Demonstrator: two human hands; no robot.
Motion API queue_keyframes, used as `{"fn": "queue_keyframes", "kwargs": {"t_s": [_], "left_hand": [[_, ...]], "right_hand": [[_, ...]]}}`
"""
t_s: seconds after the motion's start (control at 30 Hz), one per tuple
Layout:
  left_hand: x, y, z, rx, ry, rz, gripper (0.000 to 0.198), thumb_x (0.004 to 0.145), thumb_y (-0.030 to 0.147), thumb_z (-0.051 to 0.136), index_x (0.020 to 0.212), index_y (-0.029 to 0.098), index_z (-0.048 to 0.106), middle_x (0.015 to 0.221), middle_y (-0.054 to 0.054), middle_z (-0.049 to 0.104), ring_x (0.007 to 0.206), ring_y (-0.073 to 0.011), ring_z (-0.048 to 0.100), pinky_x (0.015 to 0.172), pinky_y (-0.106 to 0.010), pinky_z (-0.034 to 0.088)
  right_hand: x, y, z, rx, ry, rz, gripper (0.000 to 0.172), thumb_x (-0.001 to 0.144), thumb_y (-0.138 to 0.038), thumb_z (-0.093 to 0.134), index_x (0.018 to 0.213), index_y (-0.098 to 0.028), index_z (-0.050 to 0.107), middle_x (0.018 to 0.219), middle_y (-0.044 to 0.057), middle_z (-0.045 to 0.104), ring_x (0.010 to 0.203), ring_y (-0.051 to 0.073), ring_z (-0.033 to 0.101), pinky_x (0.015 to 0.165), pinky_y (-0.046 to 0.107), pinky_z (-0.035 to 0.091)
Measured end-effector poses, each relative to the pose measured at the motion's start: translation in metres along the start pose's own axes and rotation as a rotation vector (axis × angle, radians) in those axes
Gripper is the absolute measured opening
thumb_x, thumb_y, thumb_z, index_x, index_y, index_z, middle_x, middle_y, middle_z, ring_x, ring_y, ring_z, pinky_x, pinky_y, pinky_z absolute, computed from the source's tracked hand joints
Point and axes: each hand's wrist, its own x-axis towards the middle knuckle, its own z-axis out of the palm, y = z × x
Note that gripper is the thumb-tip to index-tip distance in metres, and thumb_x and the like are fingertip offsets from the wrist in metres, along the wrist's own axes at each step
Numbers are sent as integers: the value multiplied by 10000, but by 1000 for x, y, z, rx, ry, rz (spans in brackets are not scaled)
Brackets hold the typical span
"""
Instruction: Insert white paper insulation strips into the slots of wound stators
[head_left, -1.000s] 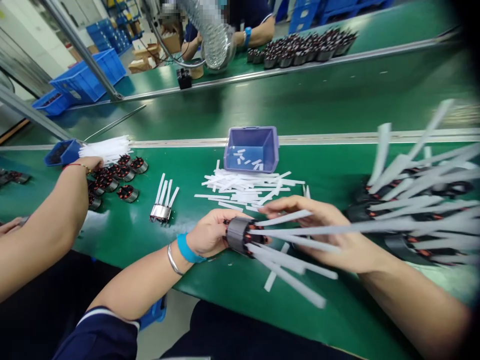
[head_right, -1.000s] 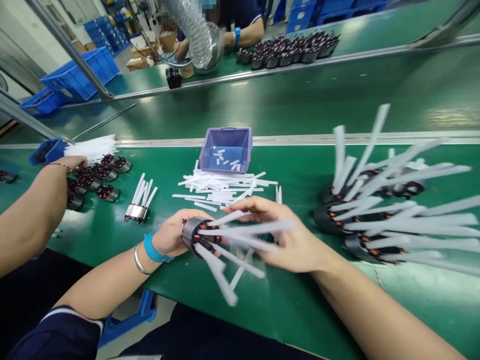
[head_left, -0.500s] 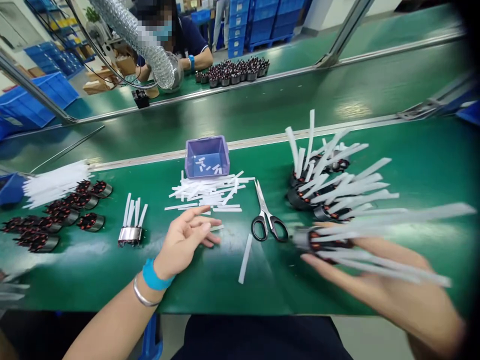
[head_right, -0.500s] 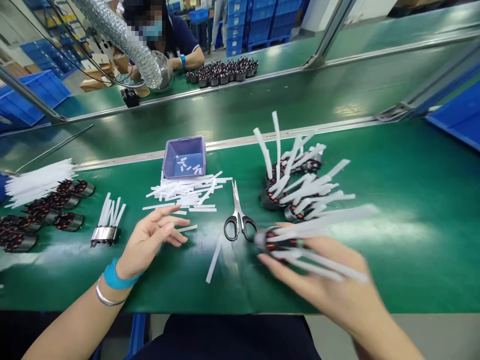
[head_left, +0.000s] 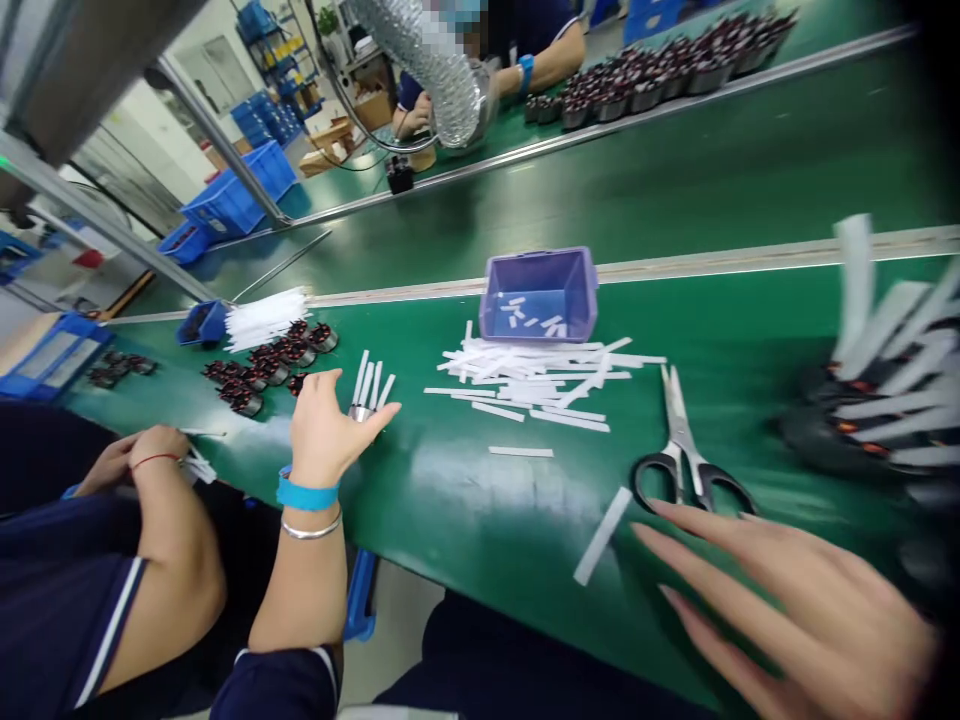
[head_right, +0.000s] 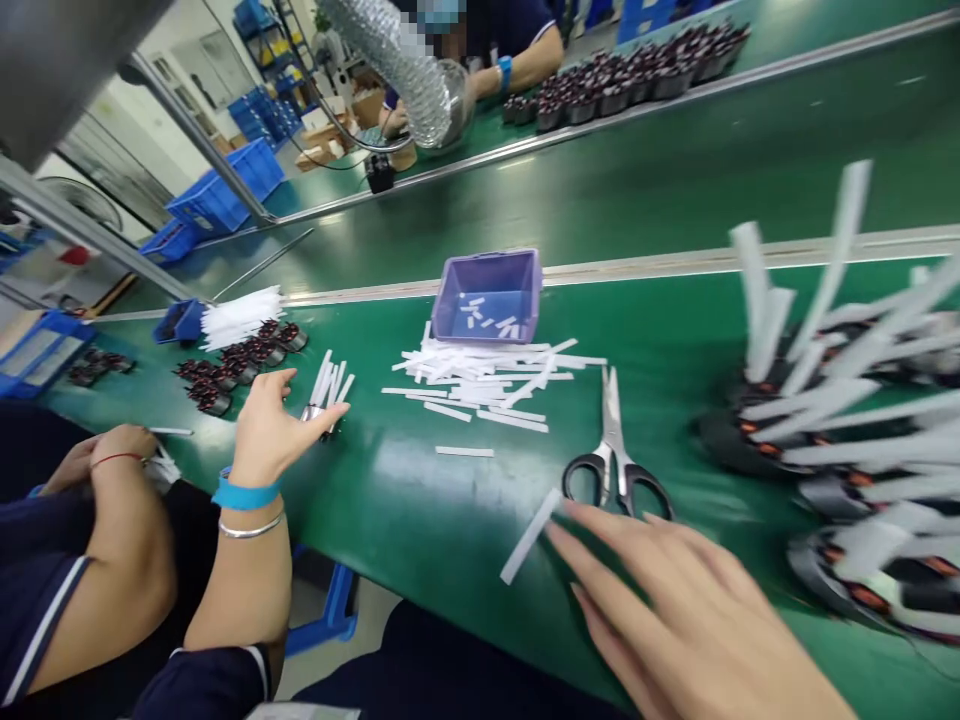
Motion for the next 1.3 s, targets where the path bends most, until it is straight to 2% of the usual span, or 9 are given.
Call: {"fn": "queue_keyframes", "kwargs": {"t_s": [0.17,0.27,0.4,0.53,0.67,0.83,0.97,1.13,1.3], "left_hand": [[3,-17,10,105,-323,-52,389,689,550,687,765,173,632,783,-77,657,806,-261,649,725,-348,505],[4,-18,25,-198,-222,-90,290,715,440,692,750,158,632,739,-48,664,717,-191,629,693,-306,504],[7,-14,53,-700,-44,-124,500,647,378,783,1039,146,577,961,-69,684,875,-175,660,746,-270,549],[4,-8,69,-839,-16,-80,592,644,321,804,1121,173,487,1036,-74,651,937,-167,663,790,-267,555],[-1,-15,63,-840,-100,-18,823,580,352,852,1249,192,400,1228,-129,581,1071,-214,638,854,-303,549],[9,-56,35,-340,270,-194,546,768,352,662,1235,168,446,1309,-167,509,1223,-262,545,974,-375,489],[23,-91,23,23,79,-306,548,686,319,728,1164,142,526,1217,-169,581,1190,-317,563,1014,-449,455],[27,-95,26,-15,-35,-286,586,646,384,775,1119,150,522,1089,-141,658,1034,-303,641,922,-438,504],[18,-79,20,-379,58,-413,487,570,424,801,906,181,546,910,-67,666,996,-287,637,904,-436,507]], "right_hand": [[52,-10,21,-75,-89,-300,267,916,-136,390,850,-202,640,914,85,656,780,195,603,670,351,453],[72,-10,30,-70,-137,-315,246,911,-114,407,763,-181,591,775,50,587,665,156,547,602,319,398],[84,-11,44,-51,-102,-311,200,884,-101,429,756,-179,561,760,37,563,666,153,530,590,308,385],[87,-12,51,8,-40,-289,168,880,-110,455,763,-190,545,779,43,582,684,161,553,601,305,403],[86,-7,54,92,20,-333,126,903,-162,480,795,-193,536,815,46,597,685,161,573,605,308,423],[85,-3,55,110,42,-367,120,917,-192,478,810,-187,534,824,50,599,665,161,592,590,311,459],[86,-5,54,132,13,-321,132,923,-197,469,851,-180,578,914,63,626,674,140,613,600,287,505],[86,-10,52,143,-46,-233,150,869,-136,485,758,-201,562,856,49,643,695,146,617,591,281,496],[88,-13,42,319,13,-121,101,834,-137,529,774,-206,572,847,31,674,692,137,616,629,280,502]]}}
